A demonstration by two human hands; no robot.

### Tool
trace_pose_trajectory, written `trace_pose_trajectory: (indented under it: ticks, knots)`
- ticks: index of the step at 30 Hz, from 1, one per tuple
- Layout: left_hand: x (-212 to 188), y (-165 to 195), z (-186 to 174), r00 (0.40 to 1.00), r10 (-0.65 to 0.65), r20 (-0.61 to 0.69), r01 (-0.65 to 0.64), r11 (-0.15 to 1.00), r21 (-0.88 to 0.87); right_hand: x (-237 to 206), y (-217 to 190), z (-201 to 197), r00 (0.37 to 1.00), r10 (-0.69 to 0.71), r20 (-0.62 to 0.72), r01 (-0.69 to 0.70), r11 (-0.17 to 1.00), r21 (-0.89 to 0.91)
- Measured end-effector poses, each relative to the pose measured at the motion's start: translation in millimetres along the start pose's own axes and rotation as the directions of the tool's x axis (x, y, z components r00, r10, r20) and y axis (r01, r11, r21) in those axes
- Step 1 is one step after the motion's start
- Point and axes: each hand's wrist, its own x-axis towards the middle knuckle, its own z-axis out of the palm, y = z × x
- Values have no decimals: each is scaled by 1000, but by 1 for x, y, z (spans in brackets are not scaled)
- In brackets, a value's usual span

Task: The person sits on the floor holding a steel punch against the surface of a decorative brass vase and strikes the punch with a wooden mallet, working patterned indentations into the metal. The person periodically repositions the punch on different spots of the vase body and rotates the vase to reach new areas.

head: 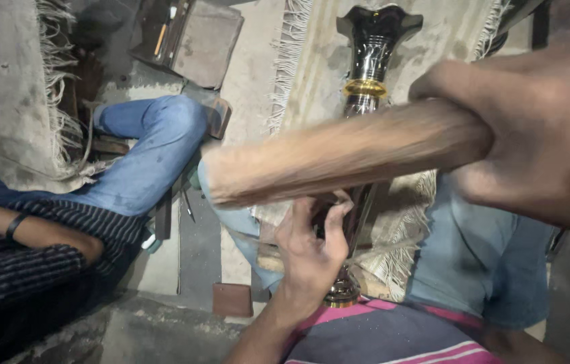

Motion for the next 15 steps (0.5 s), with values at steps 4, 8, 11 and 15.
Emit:
trace_pose_trajectory:
  ticks: [4, 8, 11, 15]
  knots:
    - [3, 1, -2, 998, 65, 26, -65, 998, 11, -7, 21, 16, 978, 43, 204, -4, 982, -188]
    - [8, 1, -2, 993, 99, 68, -106, 989, 106, -23, 51, 54, 959, 160, 235, -178, 982, 57]
    - [13, 4, -7, 986, 115, 120, -129, 985, 115, -38, 75, 82, 968, 140, 210, -169, 978, 125]
    - [27, 5, -14, 947, 191, 258, -218, 972, 82, -42, 99, 99, 954, 144, 261, -215, 939, 267]
